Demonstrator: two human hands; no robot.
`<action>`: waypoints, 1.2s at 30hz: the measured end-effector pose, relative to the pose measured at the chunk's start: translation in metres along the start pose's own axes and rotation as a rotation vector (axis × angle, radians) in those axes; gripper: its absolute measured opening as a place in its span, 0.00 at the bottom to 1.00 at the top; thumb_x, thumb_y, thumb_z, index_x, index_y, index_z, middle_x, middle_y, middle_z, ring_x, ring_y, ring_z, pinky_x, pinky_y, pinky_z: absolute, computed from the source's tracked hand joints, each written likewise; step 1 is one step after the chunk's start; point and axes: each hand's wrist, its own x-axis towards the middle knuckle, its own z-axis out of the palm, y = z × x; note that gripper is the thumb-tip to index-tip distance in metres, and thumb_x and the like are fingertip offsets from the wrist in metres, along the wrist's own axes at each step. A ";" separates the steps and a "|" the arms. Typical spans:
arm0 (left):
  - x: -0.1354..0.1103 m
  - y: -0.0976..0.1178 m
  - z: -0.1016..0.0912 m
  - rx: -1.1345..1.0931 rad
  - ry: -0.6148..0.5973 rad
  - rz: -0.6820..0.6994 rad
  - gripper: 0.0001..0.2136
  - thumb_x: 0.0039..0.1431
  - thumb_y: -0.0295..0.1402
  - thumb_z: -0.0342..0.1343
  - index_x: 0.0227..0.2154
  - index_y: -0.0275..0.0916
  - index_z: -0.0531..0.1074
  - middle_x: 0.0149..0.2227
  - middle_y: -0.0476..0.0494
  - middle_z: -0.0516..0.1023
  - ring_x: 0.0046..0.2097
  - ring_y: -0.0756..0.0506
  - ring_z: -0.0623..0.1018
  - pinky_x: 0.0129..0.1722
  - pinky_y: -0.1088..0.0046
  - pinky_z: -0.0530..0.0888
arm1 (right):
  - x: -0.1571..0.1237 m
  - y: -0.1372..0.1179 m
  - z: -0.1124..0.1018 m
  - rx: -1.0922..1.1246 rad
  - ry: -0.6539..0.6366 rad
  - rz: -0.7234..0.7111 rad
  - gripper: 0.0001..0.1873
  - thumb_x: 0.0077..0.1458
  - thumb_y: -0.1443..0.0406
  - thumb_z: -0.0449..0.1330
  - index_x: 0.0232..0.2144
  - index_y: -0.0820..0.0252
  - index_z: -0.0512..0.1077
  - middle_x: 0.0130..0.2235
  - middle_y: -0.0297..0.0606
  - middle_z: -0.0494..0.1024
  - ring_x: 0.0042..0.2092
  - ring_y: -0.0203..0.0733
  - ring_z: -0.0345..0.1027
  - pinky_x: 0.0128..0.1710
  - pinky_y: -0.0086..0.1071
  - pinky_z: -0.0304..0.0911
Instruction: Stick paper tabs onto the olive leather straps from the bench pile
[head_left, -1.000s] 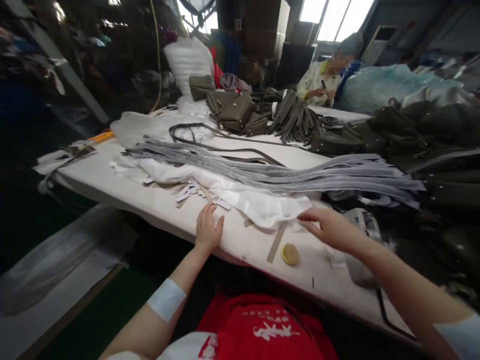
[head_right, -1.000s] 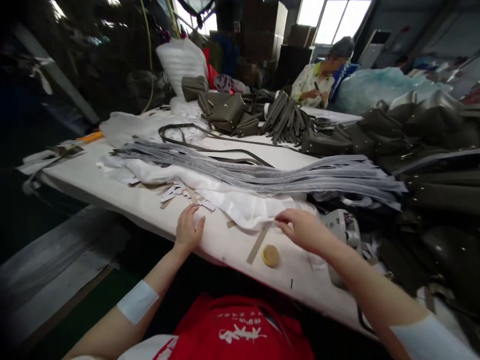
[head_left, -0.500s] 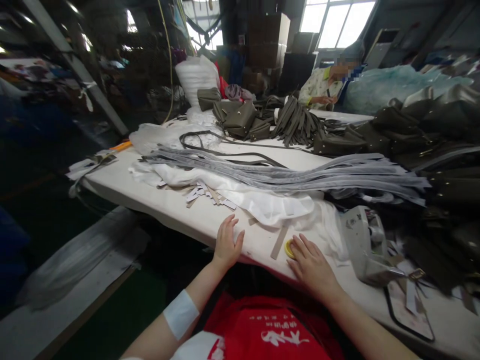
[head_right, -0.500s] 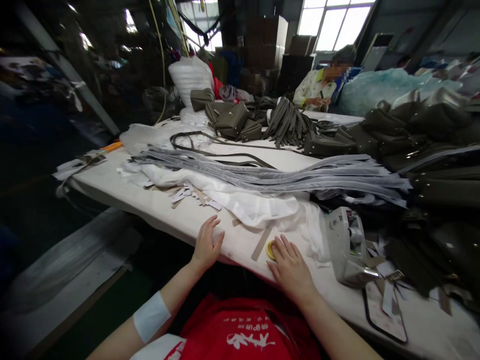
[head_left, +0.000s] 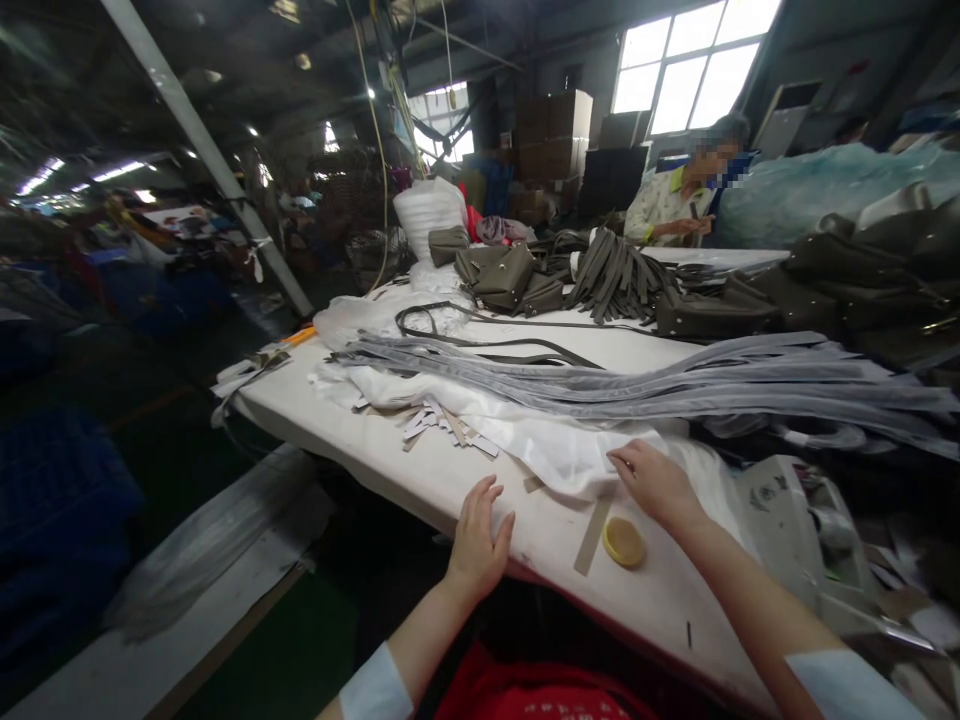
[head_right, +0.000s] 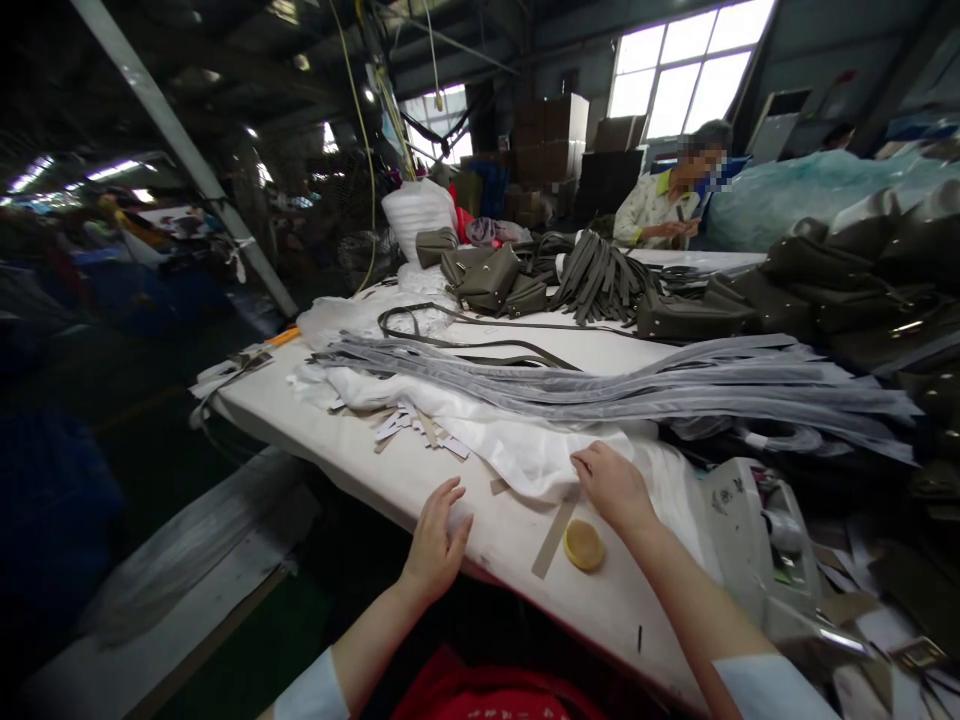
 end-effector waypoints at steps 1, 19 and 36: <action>0.001 0.001 -0.001 0.004 -0.009 0.001 0.15 0.66 0.33 0.48 0.53 0.36 0.63 0.58 0.31 0.67 0.61 0.38 0.68 0.59 0.52 0.70 | 0.005 0.001 0.006 0.005 -0.027 -0.020 0.15 0.63 0.63 0.52 0.38 0.55 0.79 0.40 0.41 0.79 0.40 0.44 0.73 0.38 0.34 0.65; 0.009 0.007 0.001 -0.018 -0.087 -0.019 0.12 0.65 0.32 0.49 0.49 0.38 0.67 0.58 0.33 0.68 0.60 0.38 0.69 0.59 0.52 0.70 | -0.042 0.021 0.040 0.060 -0.062 -0.212 0.15 0.60 0.70 0.50 0.37 0.60 0.78 0.44 0.45 0.80 0.47 0.48 0.72 0.49 0.41 0.67; 0.007 0.009 0.001 -0.031 -0.108 -0.022 0.11 0.64 0.30 0.51 0.48 0.39 0.68 0.59 0.34 0.66 0.61 0.38 0.67 0.60 0.51 0.69 | -0.035 0.022 0.025 0.025 -0.127 -0.053 0.11 0.55 0.67 0.55 0.28 0.57 0.77 0.31 0.40 0.79 0.35 0.47 0.72 0.37 0.36 0.63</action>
